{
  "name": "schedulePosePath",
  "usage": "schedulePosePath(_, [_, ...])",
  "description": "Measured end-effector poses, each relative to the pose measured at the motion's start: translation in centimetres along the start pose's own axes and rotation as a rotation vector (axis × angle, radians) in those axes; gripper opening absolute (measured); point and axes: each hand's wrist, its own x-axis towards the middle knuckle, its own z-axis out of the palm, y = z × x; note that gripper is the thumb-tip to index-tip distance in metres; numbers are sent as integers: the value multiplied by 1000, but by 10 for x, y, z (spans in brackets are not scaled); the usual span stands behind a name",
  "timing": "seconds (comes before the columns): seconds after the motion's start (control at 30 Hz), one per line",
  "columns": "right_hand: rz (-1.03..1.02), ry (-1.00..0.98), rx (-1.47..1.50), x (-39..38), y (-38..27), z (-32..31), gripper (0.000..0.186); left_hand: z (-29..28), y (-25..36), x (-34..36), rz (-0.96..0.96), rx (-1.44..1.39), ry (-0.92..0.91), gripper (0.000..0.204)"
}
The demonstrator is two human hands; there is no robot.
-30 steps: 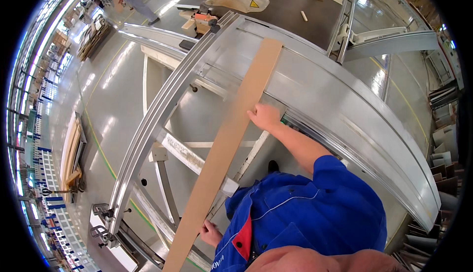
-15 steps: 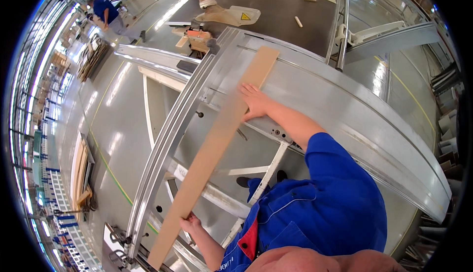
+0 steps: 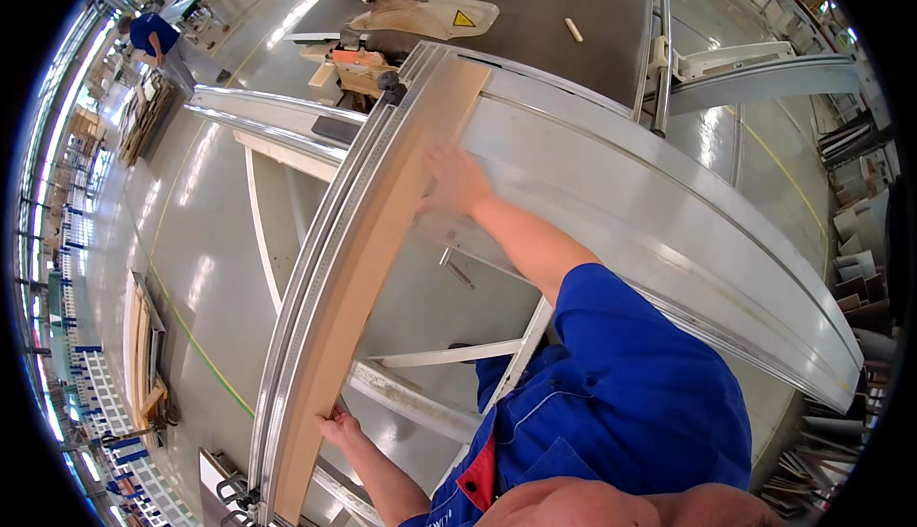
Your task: The person positions a long wooden plank on a table saw, aligns it against the fence, and pushes it through the blade to cut it. The person repeats this process with multiple planks, adjusting the fence between cuts.
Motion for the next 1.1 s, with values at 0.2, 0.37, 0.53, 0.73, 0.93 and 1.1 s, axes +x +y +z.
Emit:
schedulePosePath(0.2, [42, 59, 6, 3, 11, -3, 114, 38, -10, -32, -10, -4, -4, 45])
schedulePosePath(0.37, [13, 117, 88, 9, 18, 4, 107, 46, -15, -40, 51, 60, 14, 48])
schedulePosePath(0.53, [-7, 170, 107, 12, 22, 6, 106, 44, -37, -46, 53, 95, -45, 53])
schedulePosePath(0.73, [-18, 125, 148, 8, 22, -3, 106, 49, -63, -53, -219, 7, -330, 61])
schedulePosePath(0.93, [-26, 166, 107, 5, 20, -5, 102, 45, -53, -41, -272, 30, -428, 59])
schedulePosePath(1.1, [2, 138, 78, 7, 20, 2, 100, 43, -55, -33, -241, 95, -485, 58])
